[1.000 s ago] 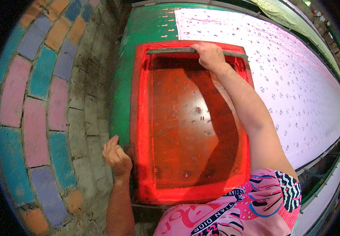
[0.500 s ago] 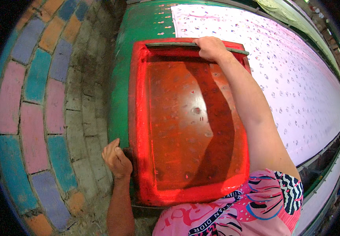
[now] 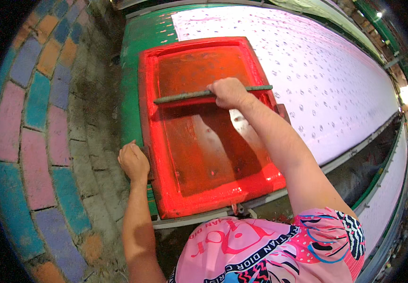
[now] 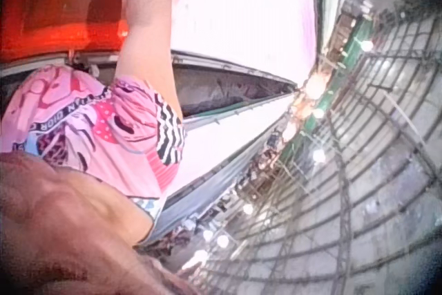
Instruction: The person uses a red rectangular screen printing frame to apply a pattern onto a long piece of light-colored fabric on a conveyor. They repeatedly dip the frame into a red liquid and press it onto the fabric, moving along the conveyor as it advances.
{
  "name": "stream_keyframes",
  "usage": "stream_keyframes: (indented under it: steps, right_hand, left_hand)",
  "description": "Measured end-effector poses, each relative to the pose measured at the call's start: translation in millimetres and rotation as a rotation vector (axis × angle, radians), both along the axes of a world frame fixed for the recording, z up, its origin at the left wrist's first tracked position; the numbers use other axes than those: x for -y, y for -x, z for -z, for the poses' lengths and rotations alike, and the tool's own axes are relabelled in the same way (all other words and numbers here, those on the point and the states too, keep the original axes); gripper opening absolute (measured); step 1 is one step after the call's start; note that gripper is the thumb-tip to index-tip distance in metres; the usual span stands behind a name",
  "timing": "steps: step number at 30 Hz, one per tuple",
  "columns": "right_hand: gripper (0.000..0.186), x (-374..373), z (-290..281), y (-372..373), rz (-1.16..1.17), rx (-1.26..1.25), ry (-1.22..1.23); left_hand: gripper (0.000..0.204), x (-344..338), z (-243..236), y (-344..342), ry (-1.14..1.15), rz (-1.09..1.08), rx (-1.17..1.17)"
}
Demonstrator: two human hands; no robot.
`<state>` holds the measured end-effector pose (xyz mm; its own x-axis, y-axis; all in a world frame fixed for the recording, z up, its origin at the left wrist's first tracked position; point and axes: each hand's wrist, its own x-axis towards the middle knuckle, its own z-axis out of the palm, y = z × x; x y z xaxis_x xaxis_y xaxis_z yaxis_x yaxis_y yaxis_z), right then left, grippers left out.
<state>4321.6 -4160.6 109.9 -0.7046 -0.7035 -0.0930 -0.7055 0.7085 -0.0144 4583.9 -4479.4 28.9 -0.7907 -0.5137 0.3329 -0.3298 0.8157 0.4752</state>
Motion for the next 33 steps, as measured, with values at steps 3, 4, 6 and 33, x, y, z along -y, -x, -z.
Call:
stream_keyframes:
  steps: [3,4,6,33]
  right_hand:
    - [0.025,-15.6,-5.7,-64.5,-0.001,0.006,-0.012]
    - [0.025,-22.5,-5.6,-83.9,0.006,0.015,-0.014]
    - [0.026,-41.7,6.3,-117.6,-0.001,-0.009,0.022]
    - [0.064,-142.0,34.1,-329.0,-0.344,0.073,0.502]
  left_hand:
    - [0.035,2.1,1.8,0.8,-0.005,0.006,0.015]
    - [0.035,-0.4,0.6,2.1,-0.024,0.014,0.013]
    - [0.034,-3.8,3.4,6.4,-0.030,0.052,-0.061]
    - [0.047,0.7,1.8,21.8,-0.235,-0.375,0.232]
